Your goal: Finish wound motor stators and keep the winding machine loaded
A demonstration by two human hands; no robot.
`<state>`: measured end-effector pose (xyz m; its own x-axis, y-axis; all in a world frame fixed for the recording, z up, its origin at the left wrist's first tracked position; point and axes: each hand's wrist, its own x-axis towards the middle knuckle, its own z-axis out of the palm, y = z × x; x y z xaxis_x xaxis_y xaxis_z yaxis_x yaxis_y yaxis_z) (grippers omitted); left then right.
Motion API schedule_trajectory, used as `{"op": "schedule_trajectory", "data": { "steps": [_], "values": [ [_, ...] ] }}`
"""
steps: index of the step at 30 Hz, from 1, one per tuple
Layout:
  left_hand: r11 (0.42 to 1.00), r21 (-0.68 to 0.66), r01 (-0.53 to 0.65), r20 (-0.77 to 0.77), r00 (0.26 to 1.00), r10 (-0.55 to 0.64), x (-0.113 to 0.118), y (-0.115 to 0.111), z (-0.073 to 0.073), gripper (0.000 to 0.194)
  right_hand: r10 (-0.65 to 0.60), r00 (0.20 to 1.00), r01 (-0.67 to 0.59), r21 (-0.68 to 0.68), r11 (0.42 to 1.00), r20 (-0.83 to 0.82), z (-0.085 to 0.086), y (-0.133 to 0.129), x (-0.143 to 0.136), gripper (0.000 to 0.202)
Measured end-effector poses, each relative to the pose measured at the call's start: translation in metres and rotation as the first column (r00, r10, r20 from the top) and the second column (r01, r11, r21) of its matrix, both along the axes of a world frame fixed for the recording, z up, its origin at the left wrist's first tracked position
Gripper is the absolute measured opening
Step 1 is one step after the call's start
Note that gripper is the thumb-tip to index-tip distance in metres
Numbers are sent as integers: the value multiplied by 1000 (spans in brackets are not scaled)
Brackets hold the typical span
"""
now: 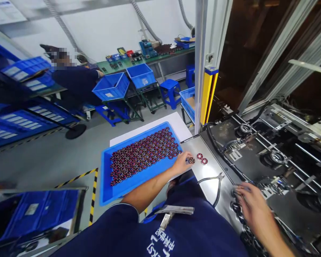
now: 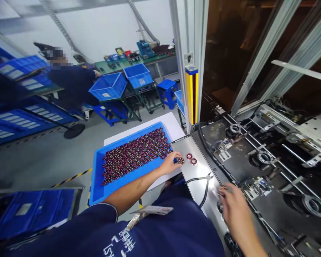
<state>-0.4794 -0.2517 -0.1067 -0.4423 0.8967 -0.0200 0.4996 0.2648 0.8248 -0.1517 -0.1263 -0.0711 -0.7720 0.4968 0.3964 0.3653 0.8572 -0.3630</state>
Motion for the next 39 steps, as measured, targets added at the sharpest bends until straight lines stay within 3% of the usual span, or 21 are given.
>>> {"op": "schedule_trajectory", "data": {
  "steps": [5, 8, 11, 15, 18, 21, 27, 29, 32, 36, 39],
  "values": [
    [999, -11, 38, -19, 999, -39, 4, 13, -18, 37, 96, 993, -100, 50, 994, 69, -30, -35, -118, 22],
    [999, 9, 34, -4, 999, -34, 8, 19, -22, 38, 76, 993, -83, 70, 994, 89, -35, -37, -150, 25],
    [1000, 25, -9, 7, 1000, 9, 13, 15, -24, 38, 34, 996, -41, 82, 996, 85, -31, -34, -133, 27],
    [993, 62, -96, 0, 995, 96, 18, -9, -17, 42, -95, 993, 89, 94, 992, 66, -20, -38, -43, 28],
    [984, 98, -150, 8, 989, 150, 26, -30, -3, 48, -196, 975, 184, 109, 977, 110, -19, -54, 27, 25],
    [982, 133, -135, 35, 991, 132, 39, -36, 19, 45, -235, 954, 215, 121, 969, 186, -29, -75, 59, 25],
    [985, 170, -4, 125, 992, -18, 66, -17, 65, 42, -207, 947, 191, 88, 978, 245, -43, -87, 46, 26],
    [988, 149, 39, 183, 981, -67, 72, -14, 72, 40, -149, 957, 138, 61, 989, 249, -40, -81, 43, 25],
    [991, 84, 103, 318, 940, -125, 82, -15, 70, 35, -46, 973, 43, 20, 999, 227, -36, -69, 39, 20],
    [974, -6, 227, 595, 784, -179, 102, -15, 58, 38, 23, 995, -22, -12, 1000, 100, -16, -58, 20, 18],
    [941, 3, 340, 812, 548, -200, 115, -8, 64, 59, 45, 998, -47, -42, 998, -53, 19, -55, -6, 27]
  ]
}}
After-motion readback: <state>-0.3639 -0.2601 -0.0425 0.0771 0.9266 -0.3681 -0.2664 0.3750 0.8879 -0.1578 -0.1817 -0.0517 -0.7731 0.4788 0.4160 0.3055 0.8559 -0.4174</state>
